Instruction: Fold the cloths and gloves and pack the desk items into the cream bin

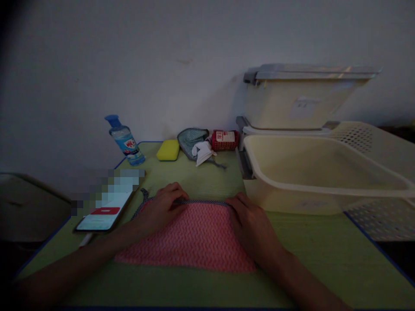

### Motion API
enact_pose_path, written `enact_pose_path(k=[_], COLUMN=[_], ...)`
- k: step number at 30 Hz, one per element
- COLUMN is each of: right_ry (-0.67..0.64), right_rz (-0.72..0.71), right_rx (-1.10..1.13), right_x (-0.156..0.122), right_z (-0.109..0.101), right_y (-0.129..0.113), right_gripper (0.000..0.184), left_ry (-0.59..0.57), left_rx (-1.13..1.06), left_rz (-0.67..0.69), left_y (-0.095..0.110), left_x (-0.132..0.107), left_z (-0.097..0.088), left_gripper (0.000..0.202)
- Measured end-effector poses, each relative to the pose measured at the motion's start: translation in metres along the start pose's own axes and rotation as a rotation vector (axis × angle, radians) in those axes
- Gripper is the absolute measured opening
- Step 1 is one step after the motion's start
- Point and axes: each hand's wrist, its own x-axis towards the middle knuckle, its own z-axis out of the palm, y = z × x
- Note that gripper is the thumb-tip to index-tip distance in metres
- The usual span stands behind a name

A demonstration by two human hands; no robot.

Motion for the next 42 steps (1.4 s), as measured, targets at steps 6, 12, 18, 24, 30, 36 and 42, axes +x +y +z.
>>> enact_pose_path(k=[6,12,18,24,30,36,42], right_ry=[0.056,0.005,-0.031,-0.087,-0.093,-0.16,-0.162], right_rz=[-0.01,0.012,0.079,0.179,0.281,0.278,0.217], right_rx=[0.022,0.012,0.026,0.101,0.181,0.18,0.106], right_x=[0.002,0.005,0.003,0.003,0.003,0.006,0.006], right_z=[-0.001,-0.003,-0.001,0.0,-0.002,-0.007,-0.005], right_y=[-0.002,-0.004,-0.001,0.0,-0.001,-0.004,-0.005], right_gripper=[0.021,0.024,0.024,0.026,0.023,0.026,0.023], left_ry=[-0.044,-0.072,-0.086,-0.096,-0.076,-0.144,-0.15], left_rx=[-0.166,-0.102,-0.109,-0.113,-0.149,-0.151,-0.06], left_rz=[-0.036,-0.062,-0.112,-0.138,-0.132,-0.145,-0.132], left_y=[-0.001,0.0,-0.001,-0.003,0.001,0.001,0.0], left_x=[0.001,0.002,0.001,0.001,0.0,0.0,-0.001], left_z=[-0.006,-0.008,-0.007,-0.007,-0.011,-0.015,-0.014], left_gripper=[0.015,0.025,0.025,0.028,0.03,0.033,0.032])
